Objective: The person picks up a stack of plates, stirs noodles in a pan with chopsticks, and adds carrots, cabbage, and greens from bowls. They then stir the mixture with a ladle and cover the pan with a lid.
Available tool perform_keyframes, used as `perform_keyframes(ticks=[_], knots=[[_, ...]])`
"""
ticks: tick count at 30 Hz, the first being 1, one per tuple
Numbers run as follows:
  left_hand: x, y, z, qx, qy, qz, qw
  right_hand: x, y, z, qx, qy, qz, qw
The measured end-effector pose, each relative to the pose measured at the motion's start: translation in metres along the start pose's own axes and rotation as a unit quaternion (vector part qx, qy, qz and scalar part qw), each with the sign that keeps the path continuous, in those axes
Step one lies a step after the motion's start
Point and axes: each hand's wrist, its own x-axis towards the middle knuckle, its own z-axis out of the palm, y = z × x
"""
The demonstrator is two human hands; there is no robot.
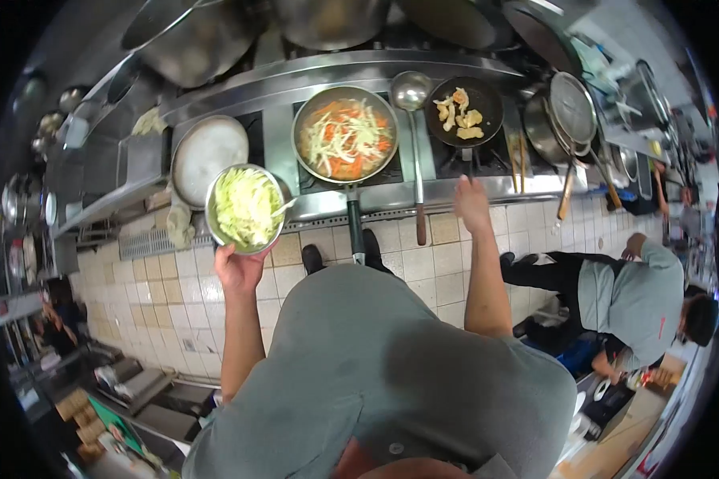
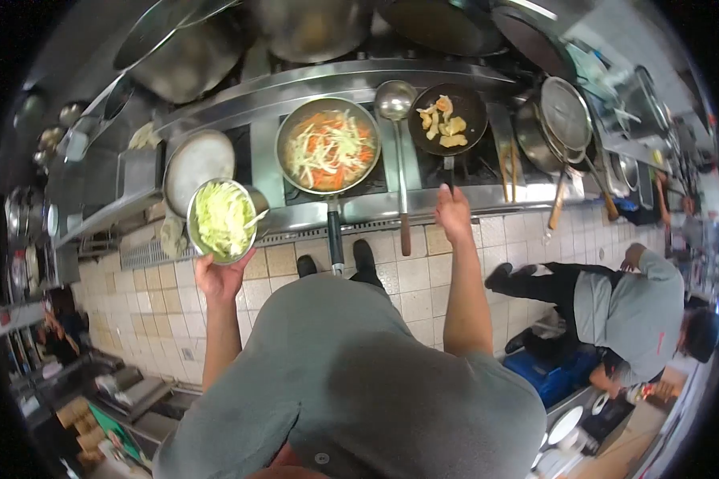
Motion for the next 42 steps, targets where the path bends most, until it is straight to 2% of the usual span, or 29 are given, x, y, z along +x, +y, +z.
perform_keyframes(ticks=[1, 2, 4, 5, 6, 8, 13, 18, 20, 27, 29, 30, 33, 37, 38, 39, 40, 42], knots=[[0.0, 0.0, -0.003, -0.001, 0.002, -0.003, 1.0, -0.009, -0.003, 0.004, -0.108, 0.036, -0.039, 0.993], [0.0, 0.0, -0.004, -0.003, 0.0, -0.008, 1.0, -0.01, 0.001, 0.007, -0.111, 0.028, -0.038, 0.993], [0.001, 0.002, -0.005, 0.005, 0.0, -0.003, 1.0, -0.009, 0.008, 0.011, -0.315, 0.0, -0.188, 0.93], [0.001, 0.002, -0.006, 0.012, 0.008, 0.002, 1.0, -0.019, 0.007, 0.03, -0.32, 0.037, -0.267, 0.908], [0.0, 0.002, -0.008, 0.019, 0.014, 0.005, 1.0, -0.02, 0.007, 0.042, -0.322, 0.034, -0.267, 0.908], [0.0, 0.002, -0.013, 0.008, 0.016, 0.001, 1.0, -0.017, 0.005, 0.063, -0.417, 0.005, -0.227, 0.88], [-0.005, 0.004, -0.016, -0.012, 0.004, 0.014, 1.0, -0.023, -0.003, 0.113, -0.484, -0.003, -0.21, 0.849], [-0.008, 0.004, -0.024, -0.011, 0.002, 0.01, 1.0, -0.018, 0.0, 0.116, -0.53, 0.0, -0.236, 0.815], [-0.008, 0.004, -0.021, -0.012, -0.001, 0.007, 1.0, -0.015, -0.003, 0.114, -0.522, -0.01, -0.28, 0.806], [0.002, 0.0, -0.004, -0.002, -0.002, -0.024, 1.0, -0.016, -0.015, 0.108, -0.542, 0.006, -0.269, 0.796], [0.003, -0.001, 0.0, 0.005, 0.004, -0.025, 1.0, -0.009, -0.002, 0.099, -0.446, 0.038, -0.313, 0.838], [0.003, -0.001, 0.004, 0.005, -0.007, -0.025, 1.0, -0.006, 0.004, 0.091, -0.444, 0.039, -0.313, 0.839], [0.003, -0.001, 0.006, 0.007, -0.019, -0.03, 0.999, 0.006, 0.02, 0.056, -0.327, 0.076, -0.271, 0.902], [-0.004, -0.002, 0.015, 0.01, -0.003, -0.028, 1.0, 0.017, 0.022, 0.004, -0.253, 0.118, -0.297, 0.913], [-0.006, -0.004, 0.017, 0.012, -0.001, -0.023, 1.0, 0.017, 0.012, -0.004, -0.165, 0.124, -0.182, 0.961], [-0.009, -0.006, 0.019, 0.012, 0.005, -0.014, 1.0, 0.023, 0.006, -0.014, -0.075, 0.125, -0.062, 0.987], [-0.013, -0.008, 0.02, 0.012, 0.011, -0.004, 1.0, 0.043, 0.019, -0.034, -0.074, 0.117, -0.06, 0.989], [-0.026, -0.011, 0.021, 0.005, 0.039, 0.014, 0.999, 0.097, 0.07, -0.078, 0.168, 0.003, -0.002, 0.986]])
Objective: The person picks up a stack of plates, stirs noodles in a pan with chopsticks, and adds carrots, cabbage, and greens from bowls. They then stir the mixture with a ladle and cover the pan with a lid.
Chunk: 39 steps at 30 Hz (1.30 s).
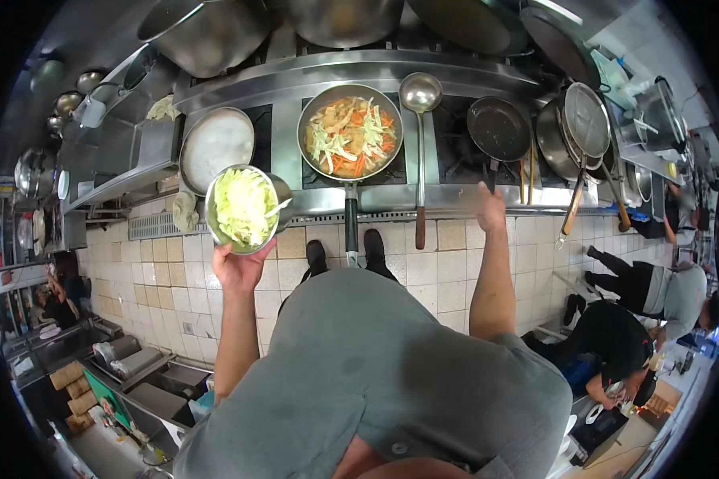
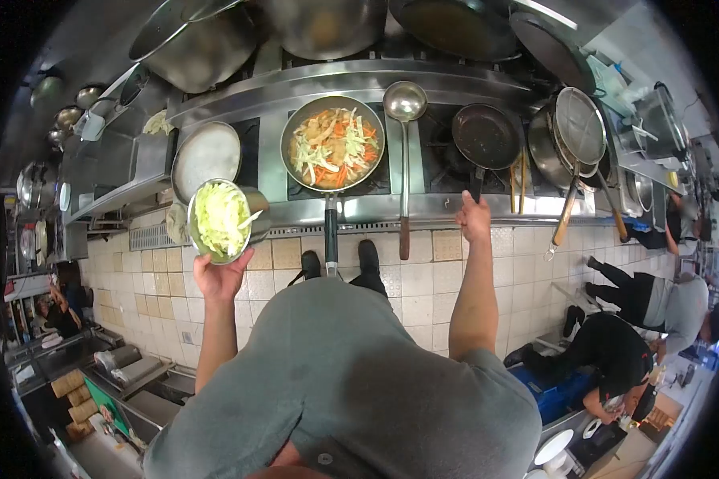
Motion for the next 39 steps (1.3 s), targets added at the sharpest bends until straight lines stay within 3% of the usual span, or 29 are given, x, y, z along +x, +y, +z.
perform_keyframes(ticks=[4, 6, 8, 10, 11, 13, 14, 16, 17, 18, 19, 20, 21, 22, 23, 24, 25, 26, 27, 28, 30, 32, 33, 34, 35, 36, 37, 38, 39], knots=[[-0.024, -0.011, 0.001, -0.032, 0.037, 0.022, 0.999, 0.041, 0.037, -0.052, 0.002, -0.01, 0.039, 0.999], [-0.03, -0.013, -0.01, -0.034, 0.034, 0.02, 0.999, 0.019, 0.01, -0.037, -0.012, -0.04, 0.071, 0.997], [-0.052, -0.008, -0.013, -0.041, 0.047, 0.042, 0.997, 0.017, 0.005, -0.024, -0.225, -0.009, 0.015, 0.974], [-0.066, -0.007, -0.006, -0.041, 0.066, 0.067, 0.995, 0.016, 0.001, -0.023, -0.247, 0.014, 0.051, 0.968], [-0.074, -0.004, -0.013, -0.048, 0.061, 0.081, 0.994, 0.018, 0.009, -0.028, -0.345, 0.051, -0.009, 0.937], [-0.094, 0.002, -0.026, -0.062, 0.057, 0.102, 0.991, 0.046, 0.035, -0.062, -0.177, -0.032, 0.034, 0.983], [-0.107, 0.006, -0.034, -0.068, 0.053, 0.109, 0.99, 0.035, 0.032, -0.045, -0.154, -0.013, 0.05, 0.987], [-0.135, 0.016, -0.056, -0.079, 0.055, 0.14, 0.985, 0.025, 0.024, -0.033, -0.143, 0.0, 0.07, 0.987], [-0.153, 0.019, -0.068, -0.08, 0.048, 0.146, 0.985, 0.011, 0.012, -0.019, -0.23, 0.063, 0.072, 0.968], [-0.173, 0.022, -0.081, -0.088, 0.056, 0.162, 0.981, 0.024, 0.023, -0.025, -0.373, 0.087, -0.143, 0.913], [-0.194, 0.026, -0.094, -0.093, 0.059, 0.173, 0.979, 0.032, 0.022, -0.028, -0.586, 0.215, -0.289, 0.726], [-0.215, 0.033, -0.108, -0.097, 0.063, 0.185, 0.976, -0.024, -0.006, 0.018, -0.564, 0.258, -0.352, 0.701], [-0.236, 0.037, -0.122, -0.1, 0.073, 0.211, 0.97, -0.013, -0.009, 0.018, -0.513, 0.199, -0.439, 0.71], [-0.26, 0.039, -0.136, -0.105, 0.096, 0.212, 0.967, 0.035, -0.006, 0.002, -0.683, 0.172, -0.422, 0.57], [-0.29, 0.042, -0.151, -0.112, 0.129, 0.224, 0.959, -0.038, -0.006, 0.061, -0.749, 0.27, -0.469, 0.382], [-0.315, 0.042, -0.173, -0.127, 0.139, 0.243, 0.952, -0.043, -0.005, 0.086, -0.61, 0.161, -0.657, 0.414], [-0.345, 0.044, -0.188, -0.128, 0.148, 0.265, 0.944, -0.086, -0.001, 0.133, -0.574, 0.079, -0.675, 0.457], [-0.373, 0.044, -0.207, -0.138, 0.158, 0.289, 0.934, -0.117, 0.016, 0.18, -0.449, -0.006, -0.622, 0.641], [-0.401, 0.044, -0.225, -0.149, 0.185, 0.326, 0.915, -0.138, 0.04, 0.221, -0.412, -0.043, -0.627, 0.66], [-0.429, 0.051, -0.232, -0.156, 0.221, 0.374, 0.887, -0.191, 0.062, 0.263, -0.377, -0.128, -0.547, 0.737], [-0.487, 0.06, -0.238, -0.138, 0.268, 0.421, 0.856, -0.22, 0.123, 0.322, -0.34, -0.281, -0.471, 0.764], [-0.537, 0.077, -0.246, -0.154, 0.3, 0.457, 0.823, -0.289, 0.181, 0.377, -0.338, -0.458, -0.375, 0.732], [-0.559, 0.085, -0.253, -0.152, 0.312, 0.491, 0.799, -0.335, 0.213, 0.405, -0.365, -0.499, -0.383, 0.687], [-0.578, 0.089, -0.259, -0.155, 0.321, 0.518, 0.777, -0.352, 0.258, 0.431, -0.301, -0.625, -0.426, 0.581], [-0.584, 0.09, -0.266, -0.133, 0.342, 0.527, 0.767, -0.44, 0.251, 0.441, -0.392, -0.638, -0.368, 0.551], [-0.595, 0.093, -0.273, -0.116, 0.359, 0.537, 0.755, -0.518, 0.254, 0.449, -0.396, -0.696, -0.244, 0.547], [-0.601, 0.108, -0.256, -0.095, 0.387, 0.566, 0.722, -0.556, 0.282, 0.459, -0.378, -0.757, -0.193, 0.498], [-0.606, 0.114, -0.257, -0.097, 0.393, 0.572, 0.714, -0.588, 0.316, 0.47, -0.331, -0.813, -0.274, 0.393], [-0.61, 0.119, -0.259, -0.096, 0.414, 0.583, 0.692, -0.638, 0.331, 0.473, -0.321, -0.853, -0.21, 0.353]])
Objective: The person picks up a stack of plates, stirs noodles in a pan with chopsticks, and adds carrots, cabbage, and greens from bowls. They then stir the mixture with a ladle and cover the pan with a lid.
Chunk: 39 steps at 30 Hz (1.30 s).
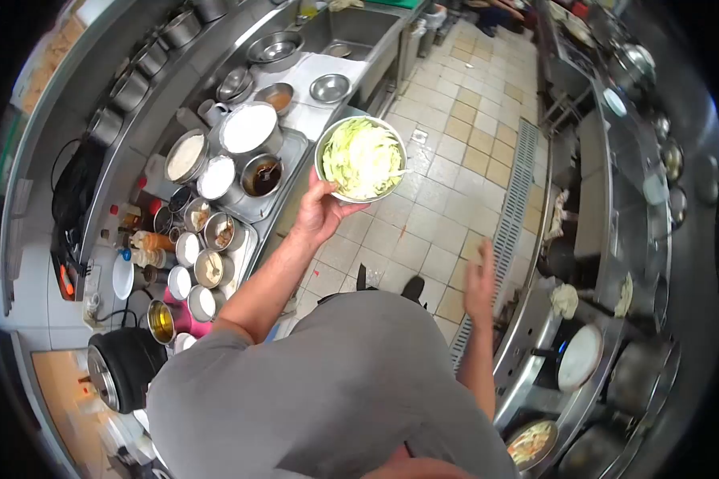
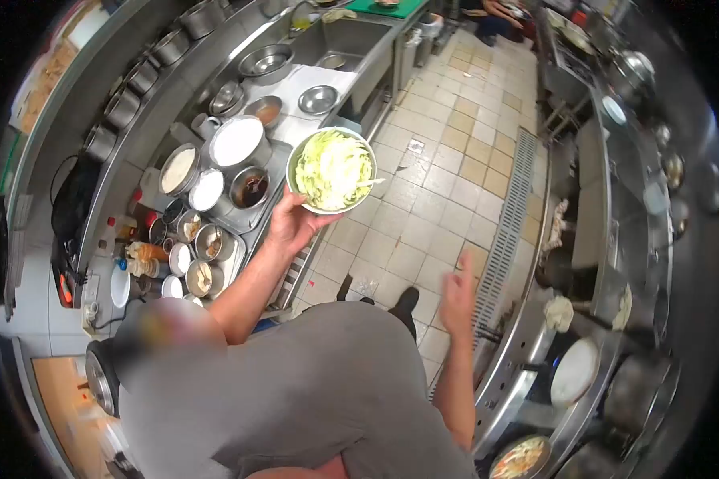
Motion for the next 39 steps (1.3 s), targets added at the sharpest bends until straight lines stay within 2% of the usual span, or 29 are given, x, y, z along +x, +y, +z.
perform_keyframes(ticks=[1, 2, 4, 5, 6, 7, 8, 9, 11, 12, 13, 15, 16, 17, 19, 21, 23, 25, 27, 28, 29, 30, 31, 32, 33, 35, 36, 38, 39], knots=[[0.006, 0.002, 0.0, 0.007, 0.022, 0.024, 0.999, 0.029, -0.029, 0.029, 0.054, -0.068, -0.008, 0.996], [0.014, 0.0, -0.001, 0.007, 0.022, 0.035, 0.999, 0.053, -0.058, 0.051, 0.06, -0.084, -0.018, 0.995], [0.029, -0.009, -0.004, -0.013, 0.043, 0.029, 0.999, 0.102, -0.108, 0.087, 0.186, -0.164, -0.104, 0.963], [0.038, -0.029, 0.003, -0.029, 0.076, 0.01, 0.997, 0.127, -0.108, 0.103, 0.199, -0.194, -0.127, 0.952], [0.055, -0.032, -0.001, -0.044, 0.137, 0.037, 0.989, 0.172, -0.107, 0.139, 0.163, -0.17, -0.173, 0.956], [0.064, -0.037, -0.001, -0.085, 0.144, 0.028, 0.986, 0.188, -0.098, 0.145, 0.108, -0.108, -0.192, 0.969], [0.075, -0.04, -0.001, -0.118, 0.14, 0.03, 0.983, 0.207, -0.101, 0.143, 0.058, -0.096, -0.237, 0.965], [0.084, -0.042, 0.001, -0.119, 0.156, 0.06, 0.979, 0.226, -0.109, 0.14, 0.069, -0.122, -0.255, 0.957], [0.096, -0.047, 0.005, -0.112, 0.192, 0.069, 0.972, 0.252, -0.116, 0.134, 0.16, -0.169, -0.217, 0.948], [0.102, -0.046, 0.01, -0.097, 0.213, 0.073, 0.97, 0.276, -0.109, 0.135, 0.116, -0.202, -0.272, 0.934], [0.109, -0.047, 0.012, -0.1, 0.218, 0.088, 0.967, 0.295, -0.107, 0.131, 0.118, -0.213, -0.283, 0.927], [0.118, -0.045, 0.014, -0.127, 0.262, 0.092, 0.952, 0.331, -0.112, 0.128, -0.029, -0.293, -0.433, 0.852], [0.121, -0.047, 0.009, -0.126, 0.273, 0.101, 0.948, 0.343, -0.126, 0.124, -0.029, -0.292, -0.478, 0.828], [0.123, -0.045, 0.005, -0.124, 0.277, 0.113, 0.946, 0.353, -0.137, 0.122, -0.023, -0.296, -0.487, 0.821], [0.122, -0.039, -0.002, -0.17, 0.23, 0.09, 0.954, 0.37, -0.146, 0.122, 0.002, -0.415, -0.461, 0.784], [0.127, -0.028, -0.006, -0.165, 0.216, 0.098, 0.957, 0.386, -0.145, 0.138, 0.02, -0.389, -0.502, 0.772], [0.134, -0.006, -0.002, -0.099, 0.224, 0.09, 0.965, 0.4, -0.156, 0.148, 0.037, -0.348, -0.534, 0.77], [0.143, 0.031, 0.001, -0.065, 0.235, 0.103, 0.964, 0.418, -0.169, 0.161, 0.064, -0.338, -0.533, 0.773], [0.141, 0.086, -0.009, 0.064, 0.25, 0.014, 0.966, 0.438, -0.185, 0.181, 0.091, -0.327, -0.529, 0.778], [0.133, 0.118, -0.036, 0.377, 0.316, 0.053, 0.869, 0.45, -0.192, 0.19, 0.109, -0.322, -0.48, 0.809], [0.117, 0.156, -0.067, 0.642, 0.355, 0.081, 0.675, 0.459, -0.196, 0.199, 0.124, -0.321, -0.428, 0.836], [0.095, 0.208, -0.064, 0.69, 0.407, 0.221, 0.556, 0.469, -0.201, 0.21, 0.122, -0.331, -0.437, 0.827], [0.069, 0.266, -0.092, 0.747, 0.464, 0.282, 0.383, 0.478, -0.205, 0.218, 0.135, -0.312, -0.406, 0.848], [0.042, 0.321, -0.104, 0.682, 0.606, 0.239, 0.333, 0.491, -0.214, 0.229, 0.15, -0.29, -0.377, 0.867], [0.006, 0.364, -0.152, 0.664, 0.652, 0.318, 0.18, 0.503, -0.225, 0.24, 0.151, -0.297, -0.388, 0.859], [-0.027, 0.411, -0.168, 0.59, 0.785, 0.18, 0.049, 0.521, -0.236, 0.251, 0.126, -0.233, -0.407, 0.874], [-0.04, 0.425, -0.175, 0.584, 0.791, 0.178, 0.044, 0.532, -0.239, 0.261, 0.128, -0.223, -0.397, 0.881], [-0.063, 0.443, -0.191, 0.598, 0.791, 0.049, 0.119, 0.552, -0.247, 0.279, 0.122, -0.189, -0.401, 0.888], [-0.073, 0.451, -0.2, 0.595, 0.794, 0.046, 0.117, 0.566, -0.247, 0.291, 0.121, -0.181, -0.409, 0.886]])
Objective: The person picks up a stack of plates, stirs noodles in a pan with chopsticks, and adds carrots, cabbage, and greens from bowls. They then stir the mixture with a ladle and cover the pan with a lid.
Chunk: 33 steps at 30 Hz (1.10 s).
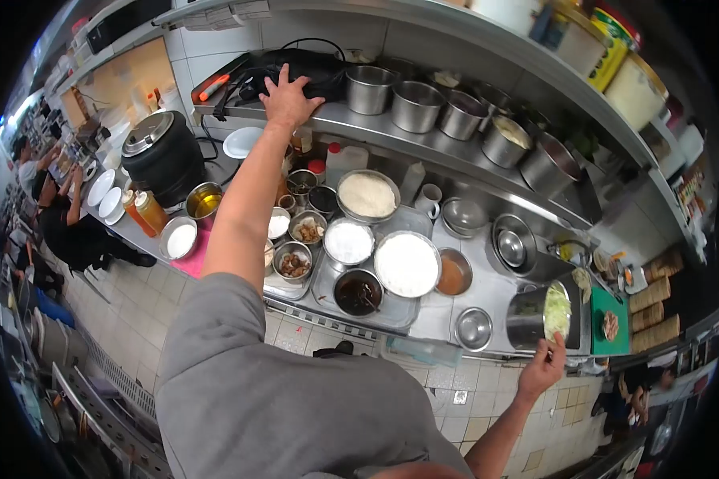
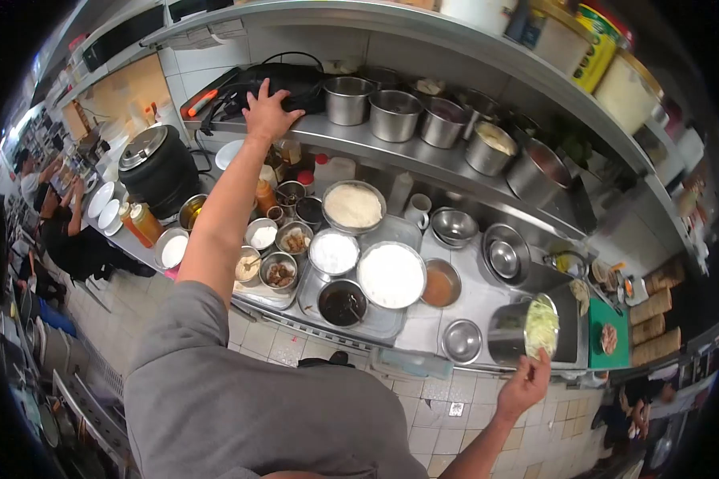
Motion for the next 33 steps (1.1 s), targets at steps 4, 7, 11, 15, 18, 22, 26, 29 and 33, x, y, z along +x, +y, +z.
perform_keyframes(ticks=[4, 7, 11, 15, 18, 22, 26, 29, 33], knots=[[0.047, -0.06, 0.046, -0.019, 0.058, 0.071, 0.996, 0.05, 0.006, 0.016, -0.028, 0.017, 0.01, 0.999], [0.042, -0.069, 0.034, 0.006, 0.078, 0.106, 0.991, 0.091, 0.019, 0.032, -0.043, 0.031, 0.005, 0.999], [0.036, -0.079, 0.037, -0.005, 0.092, 0.155, 0.984, 0.146, 0.009, 0.055, -0.045, 0.058, -0.075, 0.994], [-0.001, -0.023, 0.003, 0.042, 0.109, 0.098, 0.988, 0.202, -0.013, 0.067, -0.104, 0.057, -0.045, 0.992], [-0.037, 0.019, -0.02, -0.148, 0.154, 0.199, 0.956, 0.243, 0.007, 0.094, -0.131, 0.063, -0.119, 0.982], [-0.053, 0.084, -0.014, -0.283, 0.011, 0.178, 0.942, 0.284, 0.022, 0.11, -0.164, 0.078, -0.088, 0.979], [-0.026, 0.104, 0.025, -0.226, 0.048, 0.141, 0.963, 0.324, 0.027, 0.121, -0.216, 0.025, -0.099, 0.971], [-0.036, 0.099, 0.014, -0.297, 0.093, 0.114, 0.943, 0.354, 0.053, 0.134, -0.204, 0.013, -0.163, 0.965], [-0.071, 0.083, -0.005, -0.306, 0.182, 0.13, 0.925, 0.359, 0.066, 0.145, -0.187, 0.005, -0.23, 0.955]])
